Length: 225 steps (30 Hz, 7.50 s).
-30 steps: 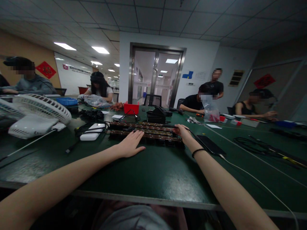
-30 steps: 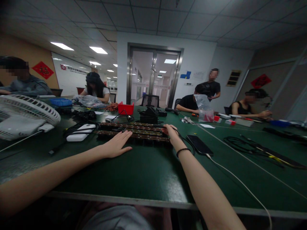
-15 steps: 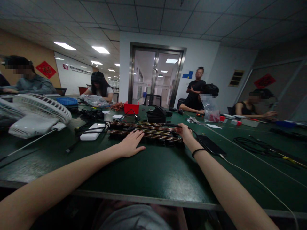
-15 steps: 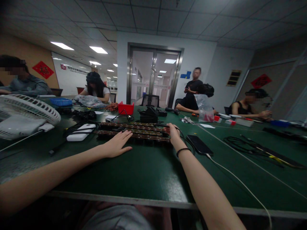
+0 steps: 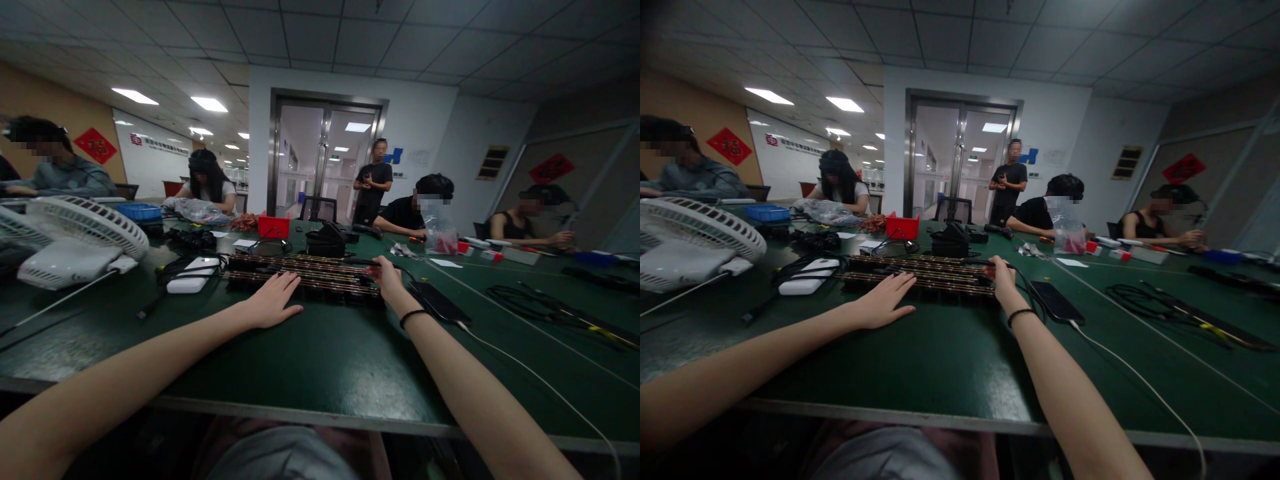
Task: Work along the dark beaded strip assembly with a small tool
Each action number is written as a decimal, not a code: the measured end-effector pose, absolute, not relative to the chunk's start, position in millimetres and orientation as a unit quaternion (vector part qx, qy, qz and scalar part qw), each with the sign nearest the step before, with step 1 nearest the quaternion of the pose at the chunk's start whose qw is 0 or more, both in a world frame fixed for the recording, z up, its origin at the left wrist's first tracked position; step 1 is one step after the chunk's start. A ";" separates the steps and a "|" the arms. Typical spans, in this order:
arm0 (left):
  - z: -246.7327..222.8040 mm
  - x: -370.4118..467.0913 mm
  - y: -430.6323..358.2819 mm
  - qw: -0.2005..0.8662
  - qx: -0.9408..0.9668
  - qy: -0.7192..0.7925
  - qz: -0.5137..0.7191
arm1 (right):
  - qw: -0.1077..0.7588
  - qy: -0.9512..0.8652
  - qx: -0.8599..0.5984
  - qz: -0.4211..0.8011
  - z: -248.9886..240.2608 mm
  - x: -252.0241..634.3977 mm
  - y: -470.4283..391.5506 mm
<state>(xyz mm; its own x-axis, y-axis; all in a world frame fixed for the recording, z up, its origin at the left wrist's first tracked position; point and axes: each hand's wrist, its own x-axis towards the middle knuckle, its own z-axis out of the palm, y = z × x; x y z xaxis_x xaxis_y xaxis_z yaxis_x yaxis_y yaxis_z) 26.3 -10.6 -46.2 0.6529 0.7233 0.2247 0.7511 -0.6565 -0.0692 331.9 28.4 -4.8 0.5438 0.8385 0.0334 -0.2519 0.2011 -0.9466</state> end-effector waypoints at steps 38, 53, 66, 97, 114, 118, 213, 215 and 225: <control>-42.8 28.3 -13.7 0.064 -0.901 -0.421 -0.079 | 0.707 -0.311 -0.509 0.379 -8.4 333.3 33.2; -42.9 28.4 -13.1 0.062 -0.904 -0.417 -0.077 | 0.710 -0.304 -0.504 0.386 -8.1 333.1 32.8; -45.0 26.9 -10.7 0.067 -0.905 -0.412 -0.080 | 0.707 -0.308 -0.507 0.384 -10.0 334.6 34.7; -46.7 26.8 -10.7 0.065 -0.901 -0.421 -0.079 | 0.711 -0.315 -0.498 0.384 -12.5 336.7 37.1; -48.2 27.0 -10.0 0.080 -0.900 -0.418 -0.093 | 0.708 -0.324 -0.504 0.374 -17.2 339.7 43.1; -53.1 24.1 -5.9 0.093 -0.904 -0.401 -0.115 | 0.700 -0.332 -0.509 0.374 -17.6 341.0 43.9; -46.1 28.0 -12.1 0.093 -0.899 -0.418 -0.097 | 0.687 -0.394 -0.522 0.317 -16.4 332.2 32.8; -45.5 28.4 -12.7 0.089 -0.898 -0.420 -0.095 | 0.687 -0.392 -0.522 0.319 -17.0 333.2 34.4; -45.1 28.8 -14.5 0.086 -0.895 -0.427 -0.097 | 0.684 -0.396 -0.505 0.348 -19.8 339.2 40.5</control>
<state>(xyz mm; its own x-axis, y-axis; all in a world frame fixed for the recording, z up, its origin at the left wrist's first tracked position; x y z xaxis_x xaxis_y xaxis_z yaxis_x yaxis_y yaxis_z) 28.8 -14.5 -45.1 0.6163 0.7476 0.2475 0.7811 -0.6203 -0.0711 339.2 40.5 -19.8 0.4452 0.8749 0.1906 -0.0759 0.2489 -0.9655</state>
